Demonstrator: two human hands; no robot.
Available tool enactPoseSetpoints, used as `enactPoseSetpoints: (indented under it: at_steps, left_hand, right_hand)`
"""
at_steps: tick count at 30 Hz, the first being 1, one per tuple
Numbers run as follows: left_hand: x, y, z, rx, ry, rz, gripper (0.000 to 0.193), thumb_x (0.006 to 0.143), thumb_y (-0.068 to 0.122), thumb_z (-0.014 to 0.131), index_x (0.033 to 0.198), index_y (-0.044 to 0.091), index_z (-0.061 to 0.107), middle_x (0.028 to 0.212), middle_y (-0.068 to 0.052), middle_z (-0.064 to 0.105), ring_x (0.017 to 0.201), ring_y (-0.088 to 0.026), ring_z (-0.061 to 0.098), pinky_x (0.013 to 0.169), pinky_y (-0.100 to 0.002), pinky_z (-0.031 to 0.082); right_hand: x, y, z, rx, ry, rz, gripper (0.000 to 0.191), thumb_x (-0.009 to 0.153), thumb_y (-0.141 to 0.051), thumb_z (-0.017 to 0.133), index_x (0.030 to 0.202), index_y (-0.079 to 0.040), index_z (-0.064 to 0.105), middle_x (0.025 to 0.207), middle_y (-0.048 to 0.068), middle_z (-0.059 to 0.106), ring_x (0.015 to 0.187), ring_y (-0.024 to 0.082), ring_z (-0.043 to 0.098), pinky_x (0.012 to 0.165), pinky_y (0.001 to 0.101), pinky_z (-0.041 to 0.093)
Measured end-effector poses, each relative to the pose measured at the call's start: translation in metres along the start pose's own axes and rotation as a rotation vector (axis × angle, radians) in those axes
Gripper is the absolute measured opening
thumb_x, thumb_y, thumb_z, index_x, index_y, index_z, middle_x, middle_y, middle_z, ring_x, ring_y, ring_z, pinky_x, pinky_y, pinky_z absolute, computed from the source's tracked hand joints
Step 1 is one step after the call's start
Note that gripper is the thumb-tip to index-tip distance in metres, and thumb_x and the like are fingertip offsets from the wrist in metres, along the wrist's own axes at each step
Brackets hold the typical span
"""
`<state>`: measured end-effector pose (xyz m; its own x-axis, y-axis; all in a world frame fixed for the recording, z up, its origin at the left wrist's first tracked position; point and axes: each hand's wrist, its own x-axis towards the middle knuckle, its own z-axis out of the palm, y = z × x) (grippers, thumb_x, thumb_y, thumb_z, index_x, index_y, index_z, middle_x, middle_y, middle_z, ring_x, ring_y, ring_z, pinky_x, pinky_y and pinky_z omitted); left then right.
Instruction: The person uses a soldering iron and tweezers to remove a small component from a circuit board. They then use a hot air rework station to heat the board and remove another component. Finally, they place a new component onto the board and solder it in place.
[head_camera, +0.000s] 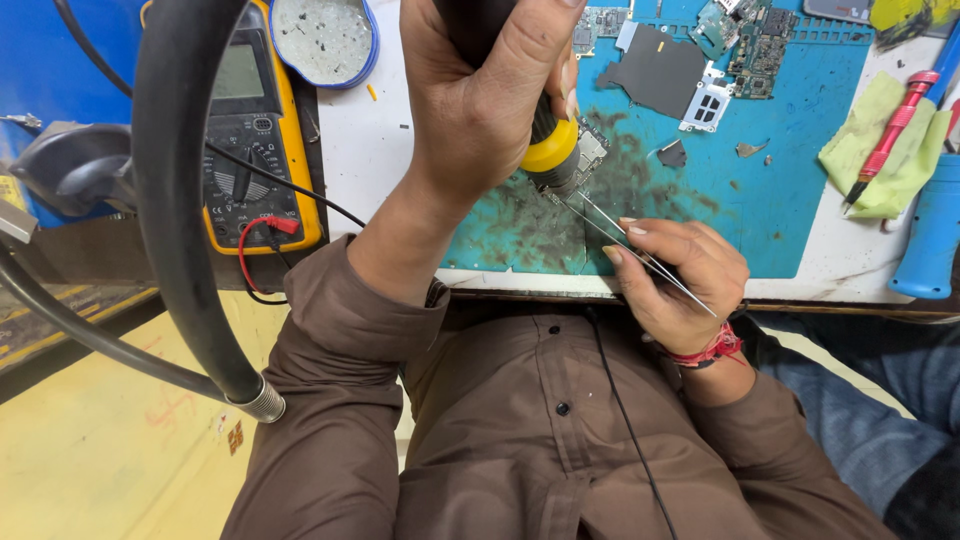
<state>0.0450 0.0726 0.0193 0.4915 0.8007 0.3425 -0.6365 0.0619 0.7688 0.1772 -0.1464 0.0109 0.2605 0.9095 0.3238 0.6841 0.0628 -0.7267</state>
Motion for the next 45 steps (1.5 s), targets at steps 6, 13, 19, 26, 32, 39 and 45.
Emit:
enactPoseSetpoints:
  at_steps: [6,13,19,26,32,39,45]
  left_hand:
    - [-0.001,0.001,-0.001,0.026,0.009,0.002,0.018,0.114,0.008,0.064,0.101,-0.001,0.071,0.065,-0.011,0.062,0.055,-0.02,0.064,0.055,-0.031,0.053]
    - [0.002,0.003,-0.002,0.024,0.015,-0.003,0.016,0.112,0.008,0.064,0.1,0.0,0.07,0.064,-0.01,0.061,0.055,-0.019,0.064,0.055,-0.031,0.053]
    - [0.001,0.004,-0.004,0.02,0.026,-0.011,0.021,0.114,0.008,0.064,0.096,-0.001,0.068,0.066,-0.011,0.062,0.057,-0.02,0.064,0.056,-0.032,0.054]
    - [0.003,0.009,-0.001,0.034,0.048,-0.021,0.018,0.112,0.008,0.064,0.097,-0.001,0.069,0.066,-0.009,0.061,0.055,-0.019,0.063,0.054,-0.031,0.053]
    - [0.007,0.013,0.0,0.049,0.043,-0.002,0.019,0.111,0.01,0.065,0.095,0.0,0.069,0.064,-0.009,0.061,0.054,-0.019,0.063,0.053,-0.03,0.052]
    - [0.008,0.016,0.003,0.028,0.088,-0.052,0.02,0.11,0.012,0.067,0.093,0.001,0.067,0.064,-0.008,0.061,0.053,-0.017,0.063,0.052,-0.03,0.051]
    - [0.007,0.019,0.006,0.027,0.107,-0.08,0.02,0.109,0.012,0.067,0.092,0.002,0.066,0.064,-0.006,0.061,0.053,-0.017,0.063,0.052,-0.029,0.05]
  right_hand:
    - [0.0,0.0,0.0,0.006,0.004,-0.004,0.025,0.089,0.0,0.085,0.107,-0.002,0.069,0.106,0.015,0.076,0.087,0.024,0.074,0.072,0.028,0.053]
    - [0.0,0.0,0.001,0.002,0.0,-0.003,0.024,0.089,-0.001,0.085,0.106,-0.001,0.069,0.106,0.016,0.076,0.086,0.024,0.074,0.071,0.0276,0.052]
    - [0.0,0.001,0.001,-0.004,-0.001,-0.014,0.024,0.089,-0.001,0.086,0.106,-0.001,0.069,0.106,0.016,0.076,0.086,0.024,0.073,0.071,0.0275,0.052]
    - [0.0,0.001,0.001,-0.006,0.01,-0.02,0.025,0.088,0.0,0.086,0.106,-0.001,0.07,0.104,0.016,0.076,0.083,0.023,0.073,0.069,0.027,0.051]
    - [0.0,0.001,0.002,0.002,0.017,-0.02,0.024,0.088,0.001,0.086,0.106,-0.001,0.069,0.104,0.015,0.076,0.084,0.023,0.073,0.069,0.027,0.051]
    - [0.001,0.001,0.002,-0.011,0.019,-0.016,0.024,0.086,0.001,0.085,0.104,-0.001,0.07,0.103,0.016,0.076,0.08,0.022,0.072,0.067,0.0269,0.051]
    - [0.001,0.001,0.001,-0.005,0.016,-0.032,0.024,0.088,0.0,0.085,0.105,-0.002,0.069,0.104,0.015,0.076,0.083,0.023,0.073,0.069,0.0267,0.051]
